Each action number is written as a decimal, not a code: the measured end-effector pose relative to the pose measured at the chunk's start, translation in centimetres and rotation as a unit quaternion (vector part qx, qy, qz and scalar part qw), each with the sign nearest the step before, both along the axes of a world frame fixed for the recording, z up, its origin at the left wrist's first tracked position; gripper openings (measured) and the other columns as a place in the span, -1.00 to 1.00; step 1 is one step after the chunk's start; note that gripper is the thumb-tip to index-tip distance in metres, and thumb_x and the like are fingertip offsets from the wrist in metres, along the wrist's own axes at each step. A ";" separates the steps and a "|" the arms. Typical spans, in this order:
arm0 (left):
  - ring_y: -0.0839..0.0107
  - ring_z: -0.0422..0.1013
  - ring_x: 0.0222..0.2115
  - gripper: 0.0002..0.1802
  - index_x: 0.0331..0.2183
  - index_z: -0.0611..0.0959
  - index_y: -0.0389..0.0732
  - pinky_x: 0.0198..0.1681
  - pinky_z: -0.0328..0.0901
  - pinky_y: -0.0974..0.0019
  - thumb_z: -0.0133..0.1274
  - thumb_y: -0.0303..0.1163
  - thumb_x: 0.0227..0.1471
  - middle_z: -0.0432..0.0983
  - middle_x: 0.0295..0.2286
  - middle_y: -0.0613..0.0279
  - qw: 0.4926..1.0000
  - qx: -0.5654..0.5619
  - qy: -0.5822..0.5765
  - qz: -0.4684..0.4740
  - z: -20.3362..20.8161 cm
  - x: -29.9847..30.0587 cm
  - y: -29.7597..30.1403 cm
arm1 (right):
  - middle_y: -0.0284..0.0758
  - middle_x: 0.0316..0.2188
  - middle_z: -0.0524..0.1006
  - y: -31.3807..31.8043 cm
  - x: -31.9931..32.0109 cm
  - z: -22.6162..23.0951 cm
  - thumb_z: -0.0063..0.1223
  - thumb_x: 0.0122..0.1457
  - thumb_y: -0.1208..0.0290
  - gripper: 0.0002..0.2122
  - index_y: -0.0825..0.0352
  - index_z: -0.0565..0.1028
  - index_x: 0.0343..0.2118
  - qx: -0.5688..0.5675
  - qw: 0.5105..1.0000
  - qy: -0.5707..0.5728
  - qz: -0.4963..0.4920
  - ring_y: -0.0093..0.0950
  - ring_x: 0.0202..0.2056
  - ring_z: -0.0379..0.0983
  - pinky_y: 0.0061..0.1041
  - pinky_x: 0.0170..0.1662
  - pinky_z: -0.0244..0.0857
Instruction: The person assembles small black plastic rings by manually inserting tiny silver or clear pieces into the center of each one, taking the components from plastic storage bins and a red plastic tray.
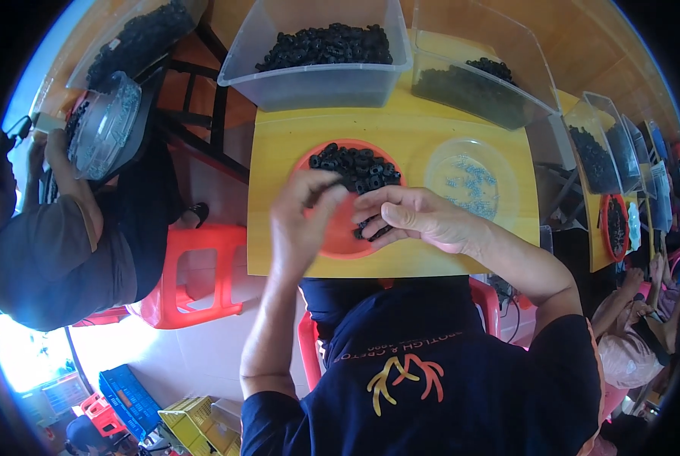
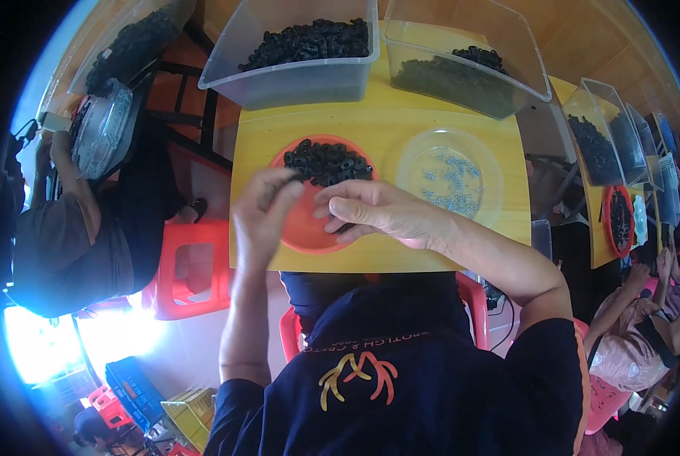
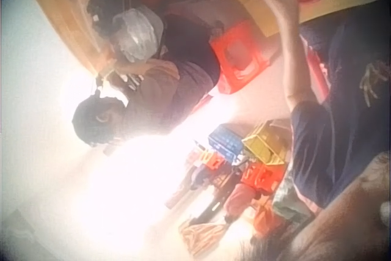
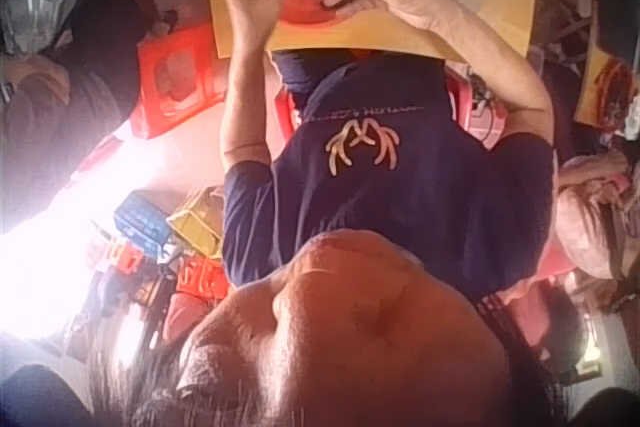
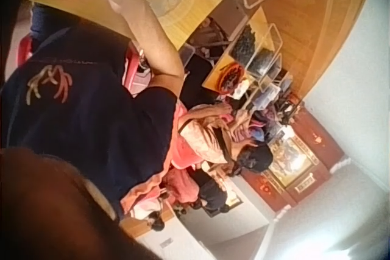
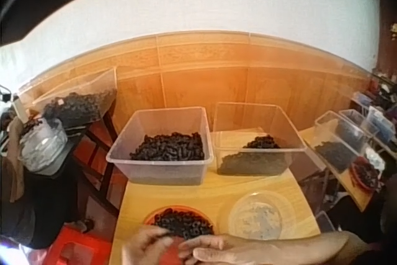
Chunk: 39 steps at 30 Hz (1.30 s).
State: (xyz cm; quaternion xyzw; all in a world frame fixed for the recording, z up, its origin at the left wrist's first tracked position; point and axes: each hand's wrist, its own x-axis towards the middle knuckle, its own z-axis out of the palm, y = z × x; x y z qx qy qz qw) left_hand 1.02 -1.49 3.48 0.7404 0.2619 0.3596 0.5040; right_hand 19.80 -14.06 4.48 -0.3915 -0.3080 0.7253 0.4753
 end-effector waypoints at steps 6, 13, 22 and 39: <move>0.65 0.40 -0.47 -0.72 -0.18 0.66 -0.32 -0.39 0.28 0.52 0.21 -0.43 0.04 0.53 -0.45 0.35 0.997 0.040 -0.018 0.069 5.4 3.3 10.3 | -0.25 -0.12 0.54 -0.9 2.6 0.7 0.02 0.30 0.24 -0.66 0.39 0.47 -0.01 0.012 0.995 -0.054 -0.080 -0.51 -0.17 0.51 -0.42 -0.02 0.45; 0.47 0.46 -0.43 -0.70 -0.18 0.67 -0.28 -0.30 0.33 0.42 0.22 -0.38 0.00 0.59 -0.45 0.21 0.933 0.328 -0.025 0.148 8.4 7.0 15.0 | -0.31 -0.17 0.56 -2.4 6.2 1.1 0.02 0.30 0.23 -0.69 0.39 0.50 -0.06 0.015 0.979 -0.129 -0.156 -0.55 -0.19 0.51 -0.50 -0.06 0.43; 0.11 0.42 -0.37 -0.88 -0.36 0.60 -0.28 -0.29 0.32 0.12 0.13 -0.53 -0.04 0.47 -0.45 0.11 0.917 0.324 0.227 -0.055 1.6 0.3 7.1 | -0.37 -0.29 0.56 -5.8 10.8 -0.2 0.01 0.31 0.31 -0.75 0.40 0.52 -0.12 0.001 0.929 -0.320 -0.187 -0.63 -0.29 0.47 -0.60 -0.17 0.37; 0.12 0.35 -0.27 -0.74 -0.26 0.60 -0.29 -0.17 0.27 0.11 0.16 -0.55 -0.10 0.41 -0.37 0.10 0.856 0.399 0.323 -0.057 -1.4 -0.1 6.1 | -0.26 -0.36 0.54 -5.9 11.4 -3.2 0.14 0.12 0.34 -0.86 0.24 0.58 -0.30 0.094 0.640 -0.760 -0.057 -0.22 -0.31 0.51 -0.29 -0.25 0.37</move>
